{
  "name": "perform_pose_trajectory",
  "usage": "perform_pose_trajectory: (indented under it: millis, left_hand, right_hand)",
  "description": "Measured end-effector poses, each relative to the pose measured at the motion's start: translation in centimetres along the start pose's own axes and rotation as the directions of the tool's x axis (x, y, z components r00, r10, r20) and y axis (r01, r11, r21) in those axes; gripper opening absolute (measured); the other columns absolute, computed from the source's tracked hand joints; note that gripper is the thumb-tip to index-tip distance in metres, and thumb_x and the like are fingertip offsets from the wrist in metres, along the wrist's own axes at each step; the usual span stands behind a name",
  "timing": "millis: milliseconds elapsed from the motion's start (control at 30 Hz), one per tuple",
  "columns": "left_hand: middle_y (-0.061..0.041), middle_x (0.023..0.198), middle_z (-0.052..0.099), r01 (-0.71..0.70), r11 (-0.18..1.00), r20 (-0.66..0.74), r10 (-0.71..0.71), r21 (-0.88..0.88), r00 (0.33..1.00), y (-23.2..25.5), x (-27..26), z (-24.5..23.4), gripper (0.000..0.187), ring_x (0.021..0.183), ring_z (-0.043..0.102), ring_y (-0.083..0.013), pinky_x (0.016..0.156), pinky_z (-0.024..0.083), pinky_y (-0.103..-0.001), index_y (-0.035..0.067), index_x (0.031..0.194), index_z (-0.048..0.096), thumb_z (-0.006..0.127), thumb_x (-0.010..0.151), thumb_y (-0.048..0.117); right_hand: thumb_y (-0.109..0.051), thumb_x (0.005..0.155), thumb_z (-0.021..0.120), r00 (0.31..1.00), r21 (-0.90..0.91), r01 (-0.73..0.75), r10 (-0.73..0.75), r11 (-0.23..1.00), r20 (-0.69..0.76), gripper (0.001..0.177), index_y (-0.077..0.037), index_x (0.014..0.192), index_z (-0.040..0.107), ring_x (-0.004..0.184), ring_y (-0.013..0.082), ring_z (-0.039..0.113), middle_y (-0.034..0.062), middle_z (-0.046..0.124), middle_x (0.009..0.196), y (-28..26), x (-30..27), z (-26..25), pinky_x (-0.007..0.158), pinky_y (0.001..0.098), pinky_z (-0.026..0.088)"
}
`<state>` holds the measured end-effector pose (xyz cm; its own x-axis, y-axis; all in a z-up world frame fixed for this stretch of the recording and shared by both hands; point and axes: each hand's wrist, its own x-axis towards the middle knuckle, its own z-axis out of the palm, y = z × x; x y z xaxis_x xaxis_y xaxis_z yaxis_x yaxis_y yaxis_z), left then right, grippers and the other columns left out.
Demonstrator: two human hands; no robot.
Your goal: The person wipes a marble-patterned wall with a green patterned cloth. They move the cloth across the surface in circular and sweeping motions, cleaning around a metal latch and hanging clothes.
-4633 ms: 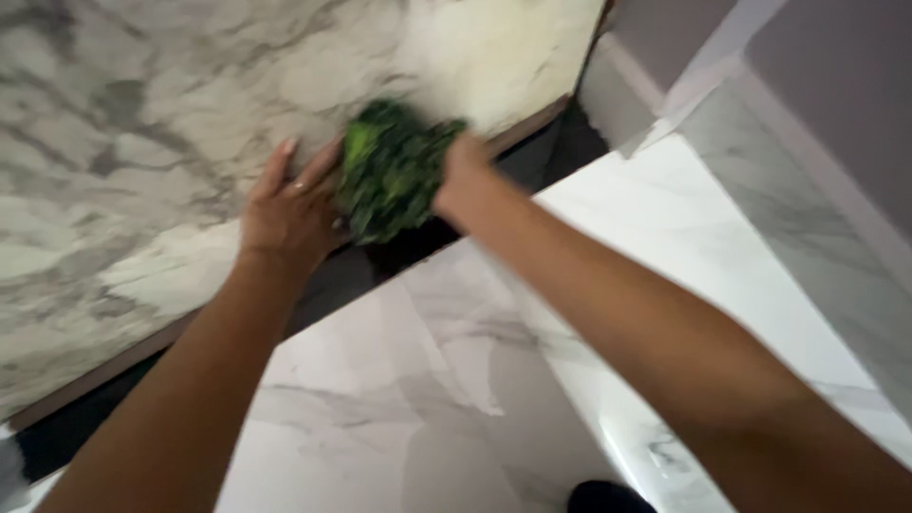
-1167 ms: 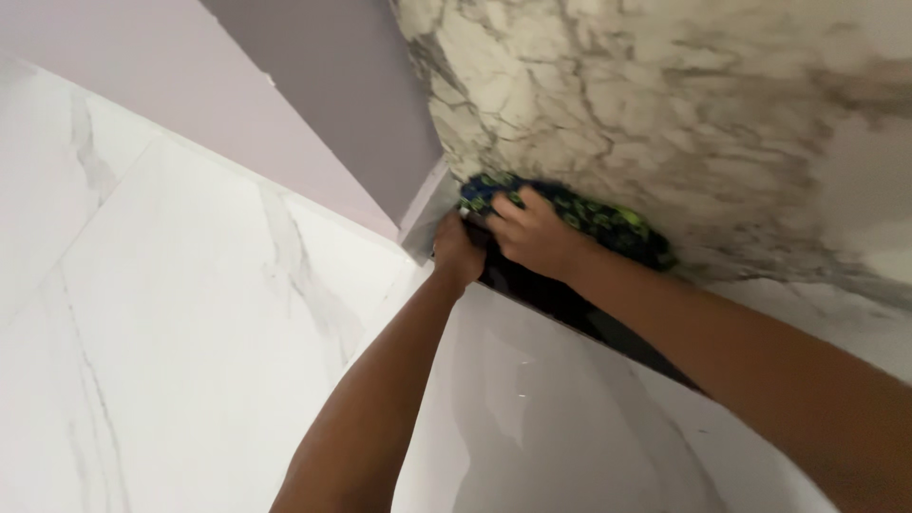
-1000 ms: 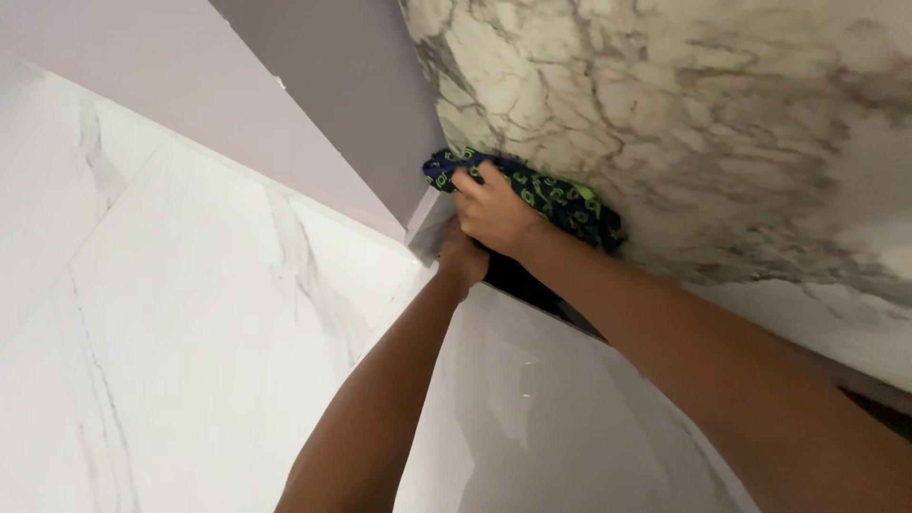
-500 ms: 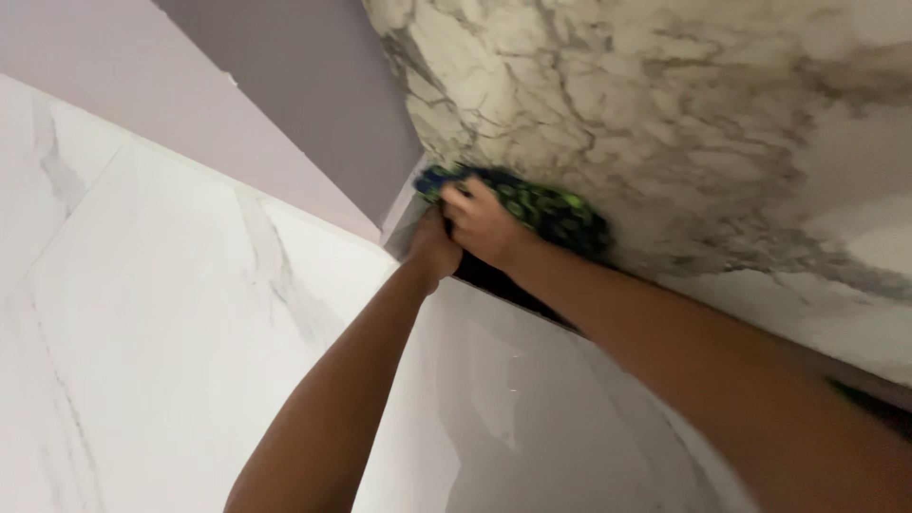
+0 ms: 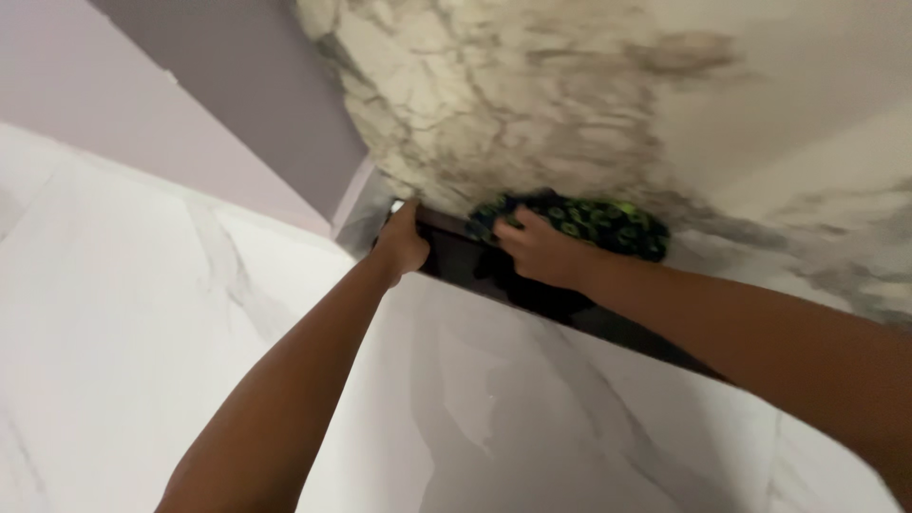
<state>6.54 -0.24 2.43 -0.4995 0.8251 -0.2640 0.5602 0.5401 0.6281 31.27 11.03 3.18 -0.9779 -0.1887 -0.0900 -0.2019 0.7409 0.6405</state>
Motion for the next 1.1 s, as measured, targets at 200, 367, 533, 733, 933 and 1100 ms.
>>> perform_pose_trajectory:
  millis: [200, 367, 533, 733, 933, 1100]
  left_hand:
    - [-0.024, 0.148, 0.05, -0.091, 0.993, 0.162, 0.078, 0.076, 0.984, 5.1, -0.3, 2.6, 0.071, 0.14, 0.045, -0.0394, 0.111, 0.041, -0.042, 0.012, 0.152, 0.038, 0.047, 0.085, -0.01]
    - [-0.025, 0.144, 0.053, -0.165, 0.984, 0.185, 0.175, -0.065, 0.967, 9.1, -2.6, 4.1, 0.065, 0.135, 0.049, -0.0387, 0.111, 0.041, -0.043, 0.007, 0.147, 0.042, 0.052, 0.085, -0.008]
    - [-0.019, 0.131, 0.06, 0.148, 0.948, 0.284, -0.065, -0.281, 0.957, 13.8, -3.6, 3.9, 0.052, 0.119, 0.057, -0.0332, 0.097, 0.046, -0.049, 0.012, 0.14, 0.049, 0.048, 0.089, 0.001]
    - [-0.027, 0.124, 0.064, 0.186, 0.912, 0.246, -0.098, -0.366, 0.964, 15.2, -2.4, 2.8, 0.037, 0.112, 0.063, -0.0364, 0.088, 0.051, -0.051, -0.005, 0.124, 0.058, 0.053, 0.087, -0.004]
    - [-0.026, 0.138, 0.053, 0.131, 0.91, 0.072, -0.112, -0.393, 0.991, 12.8, -4.2, -2.2, 0.067, 0.122, 0.056, -0.034, 0.096, 0.047, -0.046, 0.002, 0.148, 0.035, 0.052, 0.084, -0.01]
    - [-0.026, 0.151, 0.051, -0.022, 0.932, 0.03, 0.035, -0.361, 0.999, 11.2, -10.0, -6.0, 0.12, 0.13, 0.058, -0.04, 0.1, 0.053, -0.045, 0.013, 0.163, 0.019, 0.067, 0.056, -0.011]
  right_hand:
    - [-0.026, 0.079, 0.068, 0.973, 0.031, 0.068, -0.073, 0.997, 0.218, 0.015, -0.017, 0.077, 0.08, 0.123, 0.0318, 0.043, 0.0029, 0.067, 0.107, -1.0, -13.2, -2.0, 0.096, 0.051, 0.038]
    - [-0.023, 0.082, 0.066, 0.915, 0.097, 0.1, -0.13, 0.99, 0.382, 0.017, -0.014, 0.085, 0.08, 0.127, 0.0342, 0.042, 0.0055, 0.065, 0.113, -2.6, -24.4, -2.6, 0.094, 0.0526, 0.037]
    - [-0.02, 0.08, 0.066, 0.919, 0.212, 0.056, -0.134, 0.976, 0.371, 0.015, -0.016, 0.084, 0.08, 0.126, 0.0341, 0.044, 0.0035, 0.063, 0.126, -0.3, -29.7, -6.6, 0.092, 0.05, 0.039]
    - [-0.03, 0.084, 0.067, 0.87, -0.163, -0.32, 0.222, 0.933, -0.44, 0.037, -0.024, 0.118, 0.079, 0.113, 0.0269, 0.054, -0.0057, 0.065, 0.116, 9.2, -18.2, -14.4, 0.085, 0.049, 0.044]
    - [-0.032, 0.095, 0.068, 0.742, -0.189, -0.492, 0.296, 0.85, -0.601, 0.026, -0.025, 0.119, 0.077, 0.121, 0.0256, 0.051, -0.0039, 0.062, 0.126, 13.5, -6.0, -17.0, 0.098, 0.0468, 0.039]
    - [-0.024, 0.083, 0.066, 0.89, -0.079, -0.234, 0.18, 0.969, -0.419, 0.037, -0.024, 0.119, 0.066, 0.125, 0.0279, 0.049, -0.0003, 0.056, 0.124, 10.0, -2.9, -13.6, 0.099, 0.048, 0.041]
